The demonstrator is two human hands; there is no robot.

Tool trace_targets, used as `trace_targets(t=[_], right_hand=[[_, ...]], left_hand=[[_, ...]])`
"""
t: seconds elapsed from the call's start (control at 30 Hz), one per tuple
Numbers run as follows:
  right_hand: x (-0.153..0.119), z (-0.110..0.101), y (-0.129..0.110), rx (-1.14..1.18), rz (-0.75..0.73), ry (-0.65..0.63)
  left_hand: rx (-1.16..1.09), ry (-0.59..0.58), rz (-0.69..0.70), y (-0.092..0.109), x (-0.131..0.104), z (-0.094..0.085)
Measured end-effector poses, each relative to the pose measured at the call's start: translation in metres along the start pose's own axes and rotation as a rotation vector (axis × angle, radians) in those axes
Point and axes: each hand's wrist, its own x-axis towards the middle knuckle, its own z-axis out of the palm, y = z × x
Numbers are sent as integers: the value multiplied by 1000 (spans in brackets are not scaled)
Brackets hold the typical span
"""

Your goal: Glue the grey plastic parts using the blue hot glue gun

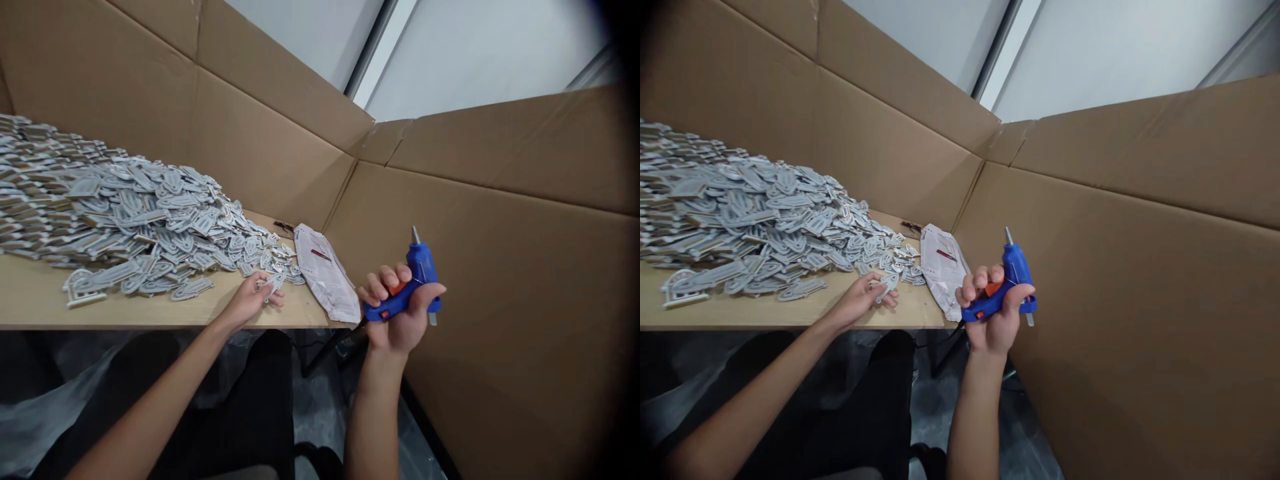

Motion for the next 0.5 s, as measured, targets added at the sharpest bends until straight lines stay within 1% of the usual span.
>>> trace_targets(t=[0.07,0.13,0.2,0.3,0.37,0.43,0.5], right_hand=[[-1,2,3,-76,0,21],[-1,3,6,-171,-3,26],[-2,4,9,-239,-9,11],[-3,4,14,-262,-18,-37],[-2,0,18,-311,-19,-48],[0,-6,25,-413,1,-65],[3,-14,33,-528,56,-128]], left_hand=[[-7,40,7,-1,0,0],[-20,55,14,-1,0,0],[-35,45,31,1,0,0],[-55,24,42,3,-2,1],[-71,28,30,3,-2,2],[-84,51,17,3,-2,2],[-90,79,20,3,-2,2]])
